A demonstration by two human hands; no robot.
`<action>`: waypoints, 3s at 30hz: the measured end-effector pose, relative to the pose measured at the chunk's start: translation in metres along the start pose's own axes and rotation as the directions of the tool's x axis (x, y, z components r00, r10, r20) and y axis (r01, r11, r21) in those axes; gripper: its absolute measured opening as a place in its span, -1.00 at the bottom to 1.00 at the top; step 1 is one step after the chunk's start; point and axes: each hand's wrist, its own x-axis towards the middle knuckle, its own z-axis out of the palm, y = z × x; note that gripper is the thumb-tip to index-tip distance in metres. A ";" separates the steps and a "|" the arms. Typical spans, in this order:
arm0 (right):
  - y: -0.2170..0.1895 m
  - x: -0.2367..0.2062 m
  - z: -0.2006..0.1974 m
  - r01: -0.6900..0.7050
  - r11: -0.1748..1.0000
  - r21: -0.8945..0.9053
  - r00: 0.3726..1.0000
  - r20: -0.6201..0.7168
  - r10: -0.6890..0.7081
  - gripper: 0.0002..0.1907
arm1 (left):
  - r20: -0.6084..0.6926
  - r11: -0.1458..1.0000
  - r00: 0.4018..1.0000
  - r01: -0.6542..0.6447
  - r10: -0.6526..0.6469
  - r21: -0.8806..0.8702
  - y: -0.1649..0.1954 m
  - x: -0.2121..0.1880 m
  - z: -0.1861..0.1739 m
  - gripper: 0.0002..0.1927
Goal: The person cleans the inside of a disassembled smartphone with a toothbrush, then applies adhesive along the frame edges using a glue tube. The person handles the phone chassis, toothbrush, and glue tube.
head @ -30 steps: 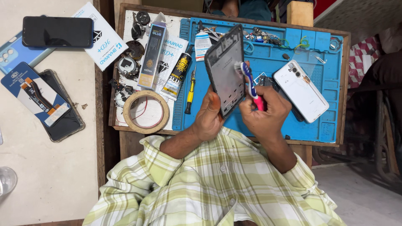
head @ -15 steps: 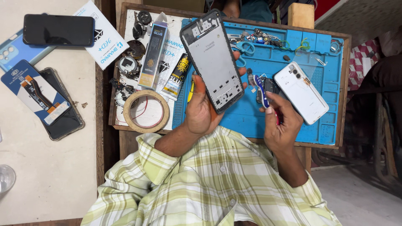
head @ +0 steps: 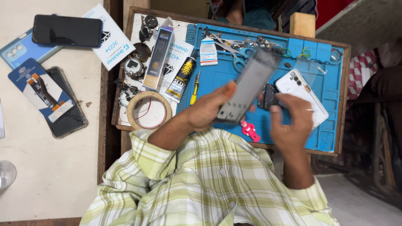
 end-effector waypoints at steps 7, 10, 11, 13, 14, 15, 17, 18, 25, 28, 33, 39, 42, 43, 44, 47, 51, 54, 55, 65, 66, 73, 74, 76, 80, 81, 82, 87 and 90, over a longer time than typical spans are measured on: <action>-0.013 0.051 -0.052 0.423 0.906 0.026 0.861 0.301 -0.411 -0.48 | 0.047 0.625 0.976 0.098 -0.211 0.774 -0.019 0.011 0.011 -0.25; -0.011 0.053 -0.043 0.444 0.888 0.124 0.767 0.460 -0.448 -0.60 | -0.006 0.507 0.945 0.181 -0.327 0.843 -0.007 0.011 0.025 -0.29; -0.009 0.050 -0.039 0.416 0.902 0.114 0.768 0.487 -0.415 -0.63 | -0.041 0.460 0.926 0.225 -0.376 0.859 0.000 0.011 0.030 -0.30; -0.001 0.044 -0.033 0.371 0.921 0.120 0.786 0.487 -0.381 -0.68 | -0.094 0.339 0.934 0.218 -0.344 0.915 0.017 0.010 0.039 -0.21; 0.003 0.041 -0.030 0.357 0.924 0.139 0.803 0.459 -0.380 -0.70 | -0.119 0.276 0.938 0.215 -0.326 0.937 0.026 0.008 0.042 -0.16; 0.008 0.039 -0.027 0.343 0.926 0.159 0.821 0.429 -0.378 -0.71 | -0.120 0.259 0.945 0.204 -0.306 0.944 0.036 0.007 0.045 -0.11; 0.014 0.031 -0.023 0.312 0.930 0.193 0.861 0.357 -0.363 -0.70 | -0.121 0.226 0.954 0.186 -0.275 0.956 0.054 0.002 0.051 0.00; 0.017 0.028 -0.021 0.296 0.932 0.210 0.880 0.319 -0.352 -0.69 | -0.082 0.235 0.963 0.144 -0.258 0.961 0.062 0.000 0.053 0.03; 0.023 0.009 -0.009 0.465 0.858 0.219 0.885 -0.113 -0.451 -0.62 | 0.191 0.333 0.977 -0.148 -0.100 0.931 0.105 -0.021 0.073 0.03; 0.026 0.004 -0.010 0.503 0.839 0.207 0.858 -0.237 -0.456 -0.69 | 0.334 0.343 0.943 -0.319 0.016 0.884 0.119 -0.035 0.077 0.01; 0.029 -0.005 -0.013 0.482 0.862 0.157 0.838 -0.369 -0.402 -0.80 | 0.273 0.179 0.938 -0.313 0.215 0.933 0.118 -0.046 0.081 -0.25; 0.033 -0.010 -0.015 0.484 0.867 0.118 0.834 -0.362 -0.417 -0.74 | 0.253 -0.007 0.870 -0.276 0.424 0.961 0.092 -0.038 0.074 -0.56; 0.033 -0.010 -0.013 0.478 0.873 0.096 0.833 -0.364 -0.417 -0.80 | 0.356 -0.094 0.799 -0.358 0.484 0.929 0.084 -0.036 0.071 -0.66; 0.032 -0.011 -0.013 0.469 0.878 0.099 0.839 -0.360 -0.408 -0.79 | 0.379 -0.110 0.777 -0.377 0.502 0.920 0.082 -0.035 0.071 -0.68; 0.032 -0.011 -0.012 0.460 0.882 0.102 0.845 -0.356 -0.399 -0.77 | 0.401 -0.128 0.753 -0.395 0.521 0.910 0.079 -0.033 0.071 -0.70; 0.031 -0.013 -0.009 0.436 0.894 0.107 0.855 -0.359 -0.374 -0.72 | 0.457 -0.233 0.696 -0.397 0.554 0.888 0.073 -0.031 0.072 -0.73; 0.031 -0.015 -0.005 0.412 0.903 0.120 0.862 -0.373 -0.344 -0.66 | 0.458 -0.284 0.717 -0.359 0.526 0.889 0.070 -0.034 0.072 -0.70; 0.029 -0.016 -0.002 0.398 0.911 0.104 0.861 -0.386 -0.332 -0.68 | 0.443 -0.232 0.724 -0.379 0.529 0.896 0.066 -0.033 0.070 -0.71; 0.027 -0.016 -0.001 0.383 0.916 0.116 0.867 -0.387 -0.314 -0.68 | 0.440 -0.205 0.729 -0.394 0.524 0.896 0.066 -0.033 0.068 -0.71; 0.030 -0.027 0.001 0.197 0.908 0.369 0.980 -0.081 -0.179 -0.84 | 0.189 0.109 0.801 -0.301 0.567 0.947 0.053 -0.043 0.046 -0.70; 0.031 -0.032 0.004 0.149 0.903 0.404 0.989 -0.071 -0.132 -0.84 | 0.082 0.245 0.808 -0.272 0.584 0.930 0.049 -0.042 0.043 -0.67; 0.026 -0.052 0.039 -0.315 0.552 0.772 0.941 0.180 0.285 -0.81 | -0.287 0.856 0.814 -0.433 0.506 0.281 0.006 -0.015 0.010 -0.54; 0.023 -0.050 0.042 -0.363 0.411 0.837 0.919 0.248 0.307 -0.81 | -0.291 0.877 0.827 -0.457 0.481 0.149 0.001 -0.011 0.006 -0.51; 0.015 -0.047 0.047 -0.449 0.175 0.876 0.864 0.377 0.333 -0.82 | -0.301 0.861 0.812 -0.504 0.499 0.069 -0.010 -0.006 0.001 -0.56; 0.000 -0.038 0.054 -0.531 -0.001 0.848 0.795 0.499 0.345 -0.80 | -0.279 0.802 0.780 -0.595 0.561 -0.052 -0.023 0.004 -0.003 -0.56; -0.003 -0.037 0.056 -0.538 -0.003 0.843 0.790 0.506 0.345 -0.80 | -0.300 0.810 0.787 -0.583 0.540 -0.072 -0.026 0.005 -0.003 -0.52; -0.005 -0.037 0.057 -0.544 0.008 0.839 0.791 0.509 0.338 -0.80 | -0.320 0.816 0.793 -0.571 0.518 -0.093 -0.028 0.006 -0.002 -0.48; -0.009 -0.039 0.068 -0.563 0.110 0.819 0.797 0.502 0.336 -0.84 | -0.286 0.804 0.811 -0.568 0.511 -0.174 -0.041 0.012 0.005 -0.32; -0.006 -0.039 0.070 -0.582 0.221 0.782 0.800 0.504 0.324 -0.81 | -0.224 0.762 0.821 -0.571 0.525 -0.307 -0.042 0.013 0.000 -0.31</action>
